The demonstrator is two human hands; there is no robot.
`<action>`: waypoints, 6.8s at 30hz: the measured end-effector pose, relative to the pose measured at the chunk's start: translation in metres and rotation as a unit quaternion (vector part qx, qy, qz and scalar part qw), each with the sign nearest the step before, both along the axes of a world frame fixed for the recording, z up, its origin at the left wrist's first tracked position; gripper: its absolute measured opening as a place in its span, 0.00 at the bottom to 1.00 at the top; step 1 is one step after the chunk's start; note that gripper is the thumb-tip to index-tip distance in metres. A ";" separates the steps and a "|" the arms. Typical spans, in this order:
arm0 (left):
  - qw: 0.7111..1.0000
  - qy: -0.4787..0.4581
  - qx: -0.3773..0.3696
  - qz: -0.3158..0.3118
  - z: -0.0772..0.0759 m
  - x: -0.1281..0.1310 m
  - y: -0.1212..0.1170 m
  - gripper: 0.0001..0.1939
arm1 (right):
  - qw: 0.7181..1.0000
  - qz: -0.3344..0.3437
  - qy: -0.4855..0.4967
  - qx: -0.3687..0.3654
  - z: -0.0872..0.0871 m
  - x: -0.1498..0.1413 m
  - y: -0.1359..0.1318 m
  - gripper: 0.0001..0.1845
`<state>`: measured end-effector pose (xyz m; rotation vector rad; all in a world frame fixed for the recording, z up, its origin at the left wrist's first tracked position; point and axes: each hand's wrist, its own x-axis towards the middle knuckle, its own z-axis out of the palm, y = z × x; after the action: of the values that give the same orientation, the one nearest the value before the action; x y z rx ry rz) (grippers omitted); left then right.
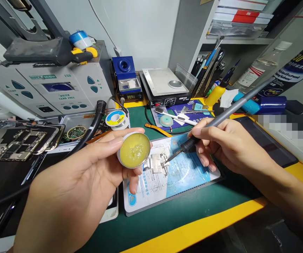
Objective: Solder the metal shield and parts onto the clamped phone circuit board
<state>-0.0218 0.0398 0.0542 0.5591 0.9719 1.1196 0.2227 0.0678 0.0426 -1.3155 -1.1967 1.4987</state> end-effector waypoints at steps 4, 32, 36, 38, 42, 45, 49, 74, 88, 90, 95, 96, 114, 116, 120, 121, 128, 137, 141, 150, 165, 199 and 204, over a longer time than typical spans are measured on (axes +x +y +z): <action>0.998 0.054 0.023 -0.016 -0.002 -0.002 -0.001 0.15 | 1.000 -0.011 0.007 -0.009 0.002 -0.001 -0.001 0.08; 0.996 0.038 0.070 -0.032 -0.005 -0.001 -0.006 0.11 | 0.999 0.001 0.035 0.022 0.006 0.001 -0.005 0.04; 0.997 0.034 0.067 -0.028 -0.004 -0.002 -0.008 0.11 | 0.999 0.002 0.017 0.037 0.006 0.001 -0.005 0.05; 0.997 0.038 0.061 -0.023 -0.005 -0.002 -0.007 0.12 | 0.999 0.000 0.014 0.038 0.005 0.001 -0.004 0.06; 0.998 0.038 0.058 -0.014 -0.006 -0.002 -0.005 0.14 | 0.999 -0.002 0.016 0.037 0.005 0.002 -0.005 0.07; 0.998 0.037 0.054 -0.017 -0.007 -0.002 -0.004 0.14 | 0.999 -0.006 0.017 0.035 0.005 0.002 -0.005 0.07; 0.998 0.036 0.059 -0.013 -0.008 -0.003 -0.008 0.14 | 0.999 -0.002 0.019 0.036 0.004 0.001 -0.003 0.07; 0.998 0.044 0.051 -0.015 -0.010 0.000 -0.006 0.15 | 0.999 -0.002 0.013 0.046 0.004 0.003 -0.004 0.08; 0.997 0.044 0.062 -0.014 -0.009 -0.003 -0.007 0.12 | 0.999 -0.005 0.026 0.043 0.005 0.003 -0.003 0.07; 0.997 0.045 0.061 -0.018 -0.007 -0.001 -0.007 0.11 | 0.998 -0.005 0.035 0.046 0.003 0.004 -0.001 0.06; 0.997 0.051 0.059 -0.007 -0.001 0.000 -0.008 0.12 | 0.998 -0.003 0.052 0.041 -0.005 0.007 0.003 0.05; 0.997 0.047 0.061 -0.001 0.000 0.000 -0.008 0.12 | 0.998 -0.005 0.056 0.041 -0.005 0.007 0.003 0.04; 0.992 -0.060 0.106 0.020 0.014 -0.024 -0.002 0.17 | 0.996 -0.028 0.037 0.076 -0.011 0.023 0.040 0.12; 0.993 -0.069 0.085 0.041 0.012 -0.028 0.001 0.16 | 0.997 -0.028 0.010 0.071 -0.002 0.022 0.045 0.14; 0.991 -0.088 0.050 0.088 0.010 -0.038 0.008 0.17 | 0.994 -0.028 -0.052 0.095 0.028 0.008 0.060 0.18; 0.990 -0.092 0.046 0.095 0.010 -0.039 0.008 0.17 | 0.991 -0.030 -0.069 0.108 0.037 0.002 0.067 0.18; 0.987 -0.107 0.051 0.112 0.011 -0.037 0.008 0.19 | 0.964 -0.005 -0.187 0.191 0.077 -0.072 0.137 0.19; 0.987 -0.115 0.061 0.091 0.004 -0.033 0.007 0.19 | 0.921 0.024 -0.319 0.223 0.079 -0.133 0.172 0.19; 0.987 -0.118 0.069 0.080 0.005 -0.033 0.004 0.19 | 0.911 0.034 -0.353 0.210 0.081 -0.146 0.176 0.18; 0.987 -0.125 0.078 0.060 0.006 -0.032 0.003 0.18 | 0.918 0.063 -0.346 0.181 0.081 -0.140 0.163 0.19; 0.988 -0.104 0.084 0.076 0.014 -0.034 0.000 0.15 | 0.889 0.188 -0.381 0.169 0.078 -0.070 0.069 0.14; 0.991 -0.051 0.074 0.099 0.013 -0.024 -0.003 0.07 | 0.846 0.015 -0.460 0.268 0.127 -0.009 0.128 0.16; 0.995 -0.045 0.059 0.067 0.009 -0.017 -0.010 0.07 | 0.856 -0.030 -0.365 0.364 0.143 0.005 0.070 0.16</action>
<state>-0.0388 0.0293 0.0635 0.5399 0.8786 1.3191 0.2274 0.1376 0.1860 -1.3584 -1.9179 0.3397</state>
